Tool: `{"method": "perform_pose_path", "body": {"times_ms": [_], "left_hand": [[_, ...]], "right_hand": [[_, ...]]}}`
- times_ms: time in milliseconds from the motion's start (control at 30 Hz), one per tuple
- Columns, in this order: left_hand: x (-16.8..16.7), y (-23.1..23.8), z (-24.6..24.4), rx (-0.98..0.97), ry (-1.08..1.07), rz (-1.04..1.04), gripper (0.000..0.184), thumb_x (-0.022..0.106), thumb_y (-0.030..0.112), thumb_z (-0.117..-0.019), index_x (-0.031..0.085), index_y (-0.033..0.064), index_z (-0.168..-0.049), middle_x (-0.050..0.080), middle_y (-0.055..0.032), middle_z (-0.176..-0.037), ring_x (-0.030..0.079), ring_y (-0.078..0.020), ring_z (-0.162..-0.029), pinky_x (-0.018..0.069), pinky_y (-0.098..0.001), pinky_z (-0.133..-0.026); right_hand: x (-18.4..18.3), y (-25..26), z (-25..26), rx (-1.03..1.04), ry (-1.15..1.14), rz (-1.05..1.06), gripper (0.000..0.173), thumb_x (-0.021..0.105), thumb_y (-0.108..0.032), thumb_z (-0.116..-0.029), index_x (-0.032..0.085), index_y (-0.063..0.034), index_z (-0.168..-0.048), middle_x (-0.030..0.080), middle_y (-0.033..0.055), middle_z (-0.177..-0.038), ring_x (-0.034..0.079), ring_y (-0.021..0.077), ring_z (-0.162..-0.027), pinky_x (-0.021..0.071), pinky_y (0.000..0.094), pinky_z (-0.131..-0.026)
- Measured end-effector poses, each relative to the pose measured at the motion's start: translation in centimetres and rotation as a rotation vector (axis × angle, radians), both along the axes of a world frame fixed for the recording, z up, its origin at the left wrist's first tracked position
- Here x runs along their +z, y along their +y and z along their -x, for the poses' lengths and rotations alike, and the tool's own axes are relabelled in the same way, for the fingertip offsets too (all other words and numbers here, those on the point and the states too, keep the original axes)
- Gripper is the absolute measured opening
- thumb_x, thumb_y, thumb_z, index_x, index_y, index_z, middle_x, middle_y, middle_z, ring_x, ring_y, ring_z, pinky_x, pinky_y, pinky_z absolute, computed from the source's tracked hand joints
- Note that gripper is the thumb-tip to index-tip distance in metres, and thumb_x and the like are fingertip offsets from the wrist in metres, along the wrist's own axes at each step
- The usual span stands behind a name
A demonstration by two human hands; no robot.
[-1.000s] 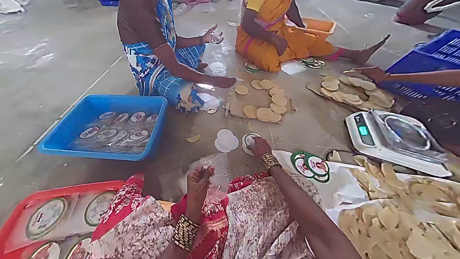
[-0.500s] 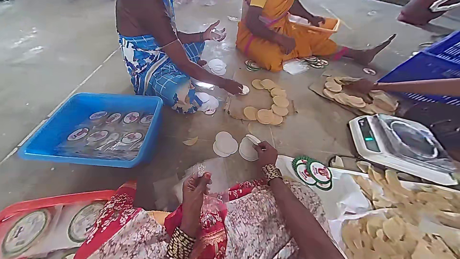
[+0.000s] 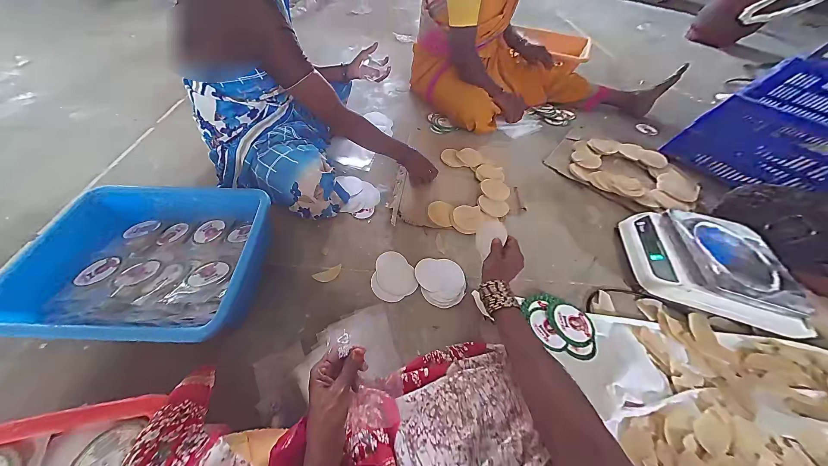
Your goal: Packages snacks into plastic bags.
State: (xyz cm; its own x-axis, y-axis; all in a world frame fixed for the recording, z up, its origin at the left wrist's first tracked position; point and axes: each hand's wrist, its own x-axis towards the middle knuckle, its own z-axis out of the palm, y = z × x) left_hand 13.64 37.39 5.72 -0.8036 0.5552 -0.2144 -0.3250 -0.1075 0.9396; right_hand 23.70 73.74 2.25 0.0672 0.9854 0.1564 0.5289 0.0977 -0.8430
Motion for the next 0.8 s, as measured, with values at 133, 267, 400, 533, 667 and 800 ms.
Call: {"method": "perform_pose_path", "body": {"times_ms": [133, 267, 400, 533, 667, 800], "left_hand": [[-0.5, 0.0, 0.1, -0.035, 0.004, 0.025, 0.015, 0.058, 0.0, -0.0973, 0.072, 0.0037, -0.095, 0.072, -0.0008, -0.075, 0.064, -0.0051, -0.059, 0.0543, -0.0194, -0.056], [-0.7, 0.0, 0.0, -0.057, 0.01, 0.077, 0.018, 0.057, -0.004, -0.0973, 0.073, 0.0054, -0.096, 0.073, 0.0033, -0.076, 0.065, -0.0029, -0.062, 0.0553, -0.0191, -0.06], [-1.2, -0.1, 0.1, -0.097, 0.02, 0.063, 0.019, 0.056, -0.003, -0.0987, 0.072, 0.0066, -0.099, 0.073, 0.0052, -0.077, 0.065, -0.0018, -0.063, 0.0557, -0.0189, -0.062], [-1.3, -0.1, 0.0, -0.105, -0.012, 0.051, 0.019, 0.057, -0.001, -0.0992, 0.073, 0.0081, -0.1, 0.073, 0.0051, -0.078, 0.066, -0.0031, -0.065, 0.0574, -0.0205, -0.064], [-1.2, -0.1, 0.0, -0.108, 0.005, 0.054, 0.019, 0.056, -0.002, -0.0994, 0.073, 0.0075, -0.1, 0.073, 0.0047, -0.078, 0.065, -0.0028, -0.065, 0.0566, -0.0203, -0.064], [-1.1, -0.2, 0.0, -0.104, 0.001, 0.018, 0.021, 0.056, -0.002, -0.0992, 0.075, 0.008, -0.1, 0.074, 0.0035, -0.079, 0.067, -0.0039, -0.066, 0.0576, -0.0211, -0.064]], "right_hand": [[0.8, 5.7, 2.3, 0.209, -0.322, -0.186, 0.041, 0.036, -0.011, -0.109, 0.058, -0.005, -0.143, 0.065, 0.024, -0.135, 0.063, 0.043, -0.124, 0.0451, 0.0609, -0.106], [-1.7, 10.4, 3.9, 0.565, -0.705, -0.068, 0.042, 0.049, 0.001, -0.1002, 0.058, -0.0029, -0.142, 0.055, 0.028, -0.144, 0.05, 0.0495, -0.136, 0.0419, 0.0682, -0.106], [-3.6, 12.2, 4.5, 0.824, -0.858, 0.069, 0.08, 0.076, -0.04, -0.0909, 0.045, 0.0045, -0.149, 0.04, 0.0292, -0.157, 0.032, 0.0464, -0.149, 0.0244, 0.0622, -0.121], [-2.9, 13.1, 4.5, 0.84, -0.918, 0.048, 0.064, 0.075, -0.03, -0.0931, 0.053, 0.0023, -0.144, 0.049, 0.0284, -0.15, 0.045, 0.0466, -0.14, 0.0386, 0.0643, -0.111], [-0.9, 12.8, 5.4, 0.874, -1.057, 0.041, 0.036, 0.057, -0.02, -0.1015, 0.06, 0.0028, -0.13, 0.063, 0.0279, -0.127, 0.061, 0.0466, -0.119, 0.0479, 0.065, -0.095], [2.5, 11.5, 4.7, 0.652, -0.98, 0.072, 0.038, 0.051, -0.011, -0.1025, 0.055, -0.0006, -0.139, 0.066, 0.0322, -0.116, 0.065, 0.053, -0.108, 0.0488, 0.0696, -0.088]]}}
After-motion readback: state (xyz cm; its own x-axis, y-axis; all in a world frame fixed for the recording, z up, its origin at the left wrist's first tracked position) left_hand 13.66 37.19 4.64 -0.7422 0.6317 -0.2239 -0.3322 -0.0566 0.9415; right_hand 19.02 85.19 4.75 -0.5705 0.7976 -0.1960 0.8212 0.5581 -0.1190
